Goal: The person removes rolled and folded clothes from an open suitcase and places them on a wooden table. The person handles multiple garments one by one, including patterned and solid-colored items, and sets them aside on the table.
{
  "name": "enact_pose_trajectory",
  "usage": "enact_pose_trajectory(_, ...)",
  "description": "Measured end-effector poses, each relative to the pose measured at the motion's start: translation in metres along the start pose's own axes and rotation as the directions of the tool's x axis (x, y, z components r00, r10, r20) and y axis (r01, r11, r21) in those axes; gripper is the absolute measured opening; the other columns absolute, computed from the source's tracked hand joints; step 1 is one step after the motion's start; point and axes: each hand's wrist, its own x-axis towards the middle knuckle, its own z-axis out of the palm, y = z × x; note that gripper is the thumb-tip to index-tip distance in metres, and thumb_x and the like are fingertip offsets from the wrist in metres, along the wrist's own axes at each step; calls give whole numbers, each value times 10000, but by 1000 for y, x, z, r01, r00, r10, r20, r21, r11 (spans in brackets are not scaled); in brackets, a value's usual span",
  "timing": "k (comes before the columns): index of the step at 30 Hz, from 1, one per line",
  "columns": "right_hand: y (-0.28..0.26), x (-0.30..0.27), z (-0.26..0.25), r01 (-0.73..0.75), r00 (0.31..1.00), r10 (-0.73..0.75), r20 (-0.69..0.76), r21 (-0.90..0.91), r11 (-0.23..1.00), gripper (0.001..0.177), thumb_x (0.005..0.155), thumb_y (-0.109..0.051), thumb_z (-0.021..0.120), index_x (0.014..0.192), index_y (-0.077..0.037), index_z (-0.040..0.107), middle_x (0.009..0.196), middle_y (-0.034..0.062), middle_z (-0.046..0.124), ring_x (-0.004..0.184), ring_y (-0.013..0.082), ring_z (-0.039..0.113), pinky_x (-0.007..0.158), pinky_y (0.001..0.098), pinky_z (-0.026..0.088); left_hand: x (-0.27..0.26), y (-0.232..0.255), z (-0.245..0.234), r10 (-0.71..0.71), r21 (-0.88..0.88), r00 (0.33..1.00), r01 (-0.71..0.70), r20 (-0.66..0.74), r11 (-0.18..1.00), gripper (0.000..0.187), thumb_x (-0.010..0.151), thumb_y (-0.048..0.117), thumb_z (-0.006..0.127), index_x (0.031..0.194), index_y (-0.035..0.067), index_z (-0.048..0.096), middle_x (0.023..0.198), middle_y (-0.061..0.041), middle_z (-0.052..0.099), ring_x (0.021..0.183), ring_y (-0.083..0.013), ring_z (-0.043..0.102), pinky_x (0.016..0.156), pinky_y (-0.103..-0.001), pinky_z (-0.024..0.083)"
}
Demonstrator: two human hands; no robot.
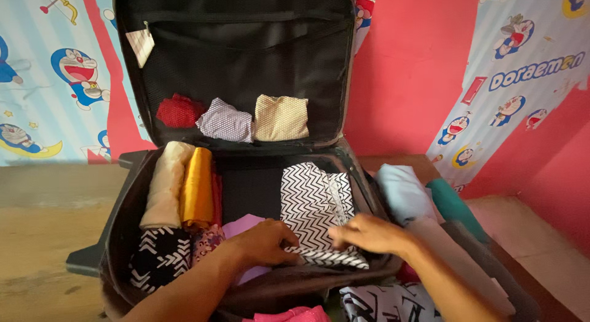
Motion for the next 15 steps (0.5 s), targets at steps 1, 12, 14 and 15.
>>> enact_pose_trajectory(1,-1,8,-1,36,989,-37,-143,-12,999,413,968,-420,605,1010,-60,804,968,131,825,940,200,772,882,339,569,0,0,-1,6,21,1000,-7,14,1000,352,819,370,761,900,28,786,758,-178,743,684,-308,721,660,-414,534)
enact_pose_trajectory(12,-7,67,25,68,742,-119,-660,-102,992,286,845,-41,691,1106,-135,622,1049,145,753,996,335,734,845,429,554,-2,6,1,25,-80,1000,-25,7,996,423,821,473,765,903,59,803,846,-125,784,777,-257,767,740,-358,588)
enact_pose_trajectory(14,-3,59,27,39,711,-126,-692,-140,989,248,834,-20,687,1057,-116,637,1041,162,734,985,360,714,826,440,550,1,1,1,78,-92,997,-77,3,993,369,809,408,765,942,66,804,888,-126,788,814,-263,771,763,-356,591)
enact_pose_trajectory(15,-2,57,28,24,696,-130,-706,-158,987,230,828,-10,685,1033,-107,645,1037,171,725,980,372,704,816,446,548,3,-1,1,98,-99,995,-97,2,990,343,797,365,764,966,69,802,910,-130,788,839,-266,775,780,-353,594)
